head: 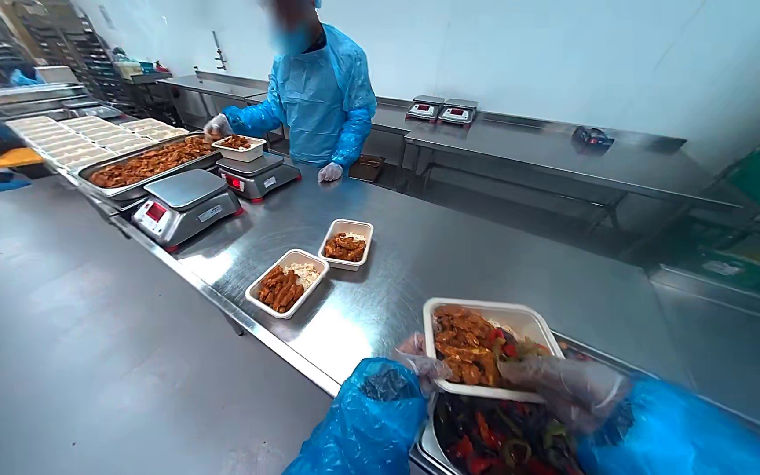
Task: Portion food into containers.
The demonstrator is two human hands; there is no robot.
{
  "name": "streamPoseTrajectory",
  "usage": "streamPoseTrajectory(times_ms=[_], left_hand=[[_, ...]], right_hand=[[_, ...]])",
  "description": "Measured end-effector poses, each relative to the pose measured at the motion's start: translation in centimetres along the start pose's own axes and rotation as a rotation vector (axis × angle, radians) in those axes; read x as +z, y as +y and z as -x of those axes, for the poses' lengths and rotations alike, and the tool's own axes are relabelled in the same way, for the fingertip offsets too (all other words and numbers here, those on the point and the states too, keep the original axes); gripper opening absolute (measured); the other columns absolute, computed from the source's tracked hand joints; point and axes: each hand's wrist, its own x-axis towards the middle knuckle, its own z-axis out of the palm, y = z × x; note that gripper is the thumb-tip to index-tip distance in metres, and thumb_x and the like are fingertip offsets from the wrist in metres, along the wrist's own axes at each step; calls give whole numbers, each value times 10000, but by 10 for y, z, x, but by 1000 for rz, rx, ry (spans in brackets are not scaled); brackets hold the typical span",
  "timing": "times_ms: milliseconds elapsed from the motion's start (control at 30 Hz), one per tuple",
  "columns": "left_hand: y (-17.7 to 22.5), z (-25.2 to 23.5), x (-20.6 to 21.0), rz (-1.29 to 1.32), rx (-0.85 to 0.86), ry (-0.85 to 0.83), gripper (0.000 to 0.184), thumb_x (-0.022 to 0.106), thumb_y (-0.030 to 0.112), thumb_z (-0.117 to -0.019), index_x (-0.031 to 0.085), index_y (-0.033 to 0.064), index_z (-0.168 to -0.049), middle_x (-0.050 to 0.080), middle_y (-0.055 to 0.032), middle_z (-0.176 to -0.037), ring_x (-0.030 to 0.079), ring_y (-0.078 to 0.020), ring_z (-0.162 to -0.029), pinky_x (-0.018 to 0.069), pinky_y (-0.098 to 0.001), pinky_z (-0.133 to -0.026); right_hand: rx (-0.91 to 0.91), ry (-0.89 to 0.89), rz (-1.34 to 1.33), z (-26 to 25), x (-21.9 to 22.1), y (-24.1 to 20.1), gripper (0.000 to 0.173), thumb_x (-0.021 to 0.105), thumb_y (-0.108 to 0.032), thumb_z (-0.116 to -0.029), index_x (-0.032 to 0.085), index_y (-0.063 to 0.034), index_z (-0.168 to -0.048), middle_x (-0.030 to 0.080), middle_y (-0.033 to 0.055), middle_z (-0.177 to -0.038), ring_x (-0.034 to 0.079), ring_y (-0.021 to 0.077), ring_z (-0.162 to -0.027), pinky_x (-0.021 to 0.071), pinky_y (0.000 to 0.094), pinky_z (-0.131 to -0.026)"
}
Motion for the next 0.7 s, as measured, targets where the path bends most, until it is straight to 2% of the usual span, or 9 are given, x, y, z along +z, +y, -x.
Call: streamPoseTrajectory(times_ms=[67, 133, 200, 300, 400, 467, 567, 633, 700], left_hand=[[0, -1, -3, -75, 36, 37, 331, 578, -180, -719, 544, 29, -972, 661, -3, -720, 655, -100, -657, 572, -288, -645], [-10, -6, -17, -59, 70, -48, 349, 639, -111, -684, 596, 48, -992, 693, -18, -747, 685, -126, -693, 590, -330, -678], [-11, -12, -23, -24, 71, -161, 362, 686, -33, -655, 619, 79, -993, 706, -41, -755, 698, -151, -685, 604, -357, -667], [-5, -10, -18, -18, 35, -170, 240, 642, -64, -693, 572, 99, -855, 620, -19, -578, 598, -100, -476, 546, -264, -506], [-7, -10, -15, -15, 10, -153, 238, 635, -60, -702, 561, 92, -870, 609, -19, -570, 583, -98, -460, 536, -258, -497], [-9, -8, -11, -30, -6, -112, 223, 594, -78, -726, 544, 77, -877, 601, -21, -562, 565, -84, -438, 505, -227, -454], [-13, -5, -2, -88, -33, -64, 261, 545, -119, -776, 536, 45, -979, 625, -12, -625, 585, -73, -499, 510, -220, -488], [-12, 1, 5, -97, -31, -14, 302, 562, -165, -772, 566, 22, -1009, 660, -11, -694, 642, -92, -620, 554, -264, -610], [-9, 4, 14, -106, -34, 46, 332, 577, -201, -765, 567, -3, -1032, 666, -18, -734, 653, -92, -668, 566, -269, -648]], right_hand=[[-115, 284, -101, 15, -6, 0, 268, 570, 61, -903, 757, 23, -1092, 765, 138, -1023, 737, 169, -910, 609, 359, -851], [-189, 437, -90, 32, -25, 4, 220, 606, 39, -910, 767, 4, -1056, 770, 74, -959, 710, 79, -794, 610, 284, -747], [-154, 545, -20, 49, -40, 9, 217, 622, 13, -910, 774, -34, -1057, 774, 50, -1001, 735, 80, -853, 633, 282, -794], [41, 547, 7, 58, -40, 5, 213, 634, 42, -926, 771, -20, -1078, 763, 107, -1060, 737, 171, -954, 608, 370, -892], [38, 434, 84, 54, -33, 20, 225, 629, 7, -939, 769, -33, -1111, 756, 120, -1070, 727, 196, -955, 594, 414, -887], [-4, 443, 113, 50, -24, 30, 201, 658, 16, -908, 782, -47, -1053, 768, 95, -1058, 741, 193, -976, 606, 422, -901], [-4, 415, 140, 52, -22, 27, 188, 652, 23, -908, 779, -31, -1035, 765, 115, -1018, 741, 239, -952, 602, 472, -880], [-114, 416, 191, 47, -15, 39, 188, 627, -30, -891, 779, -27, -1001, 762, 129, -938, 742, 266, -850, 614, 508, -779], [-240, 416, 252, 38, -8, 64, 237, 592, -129, -886, 782, -64, -1010, 762, 113, -912, 741, 255, -798, 621, 489, -706]])
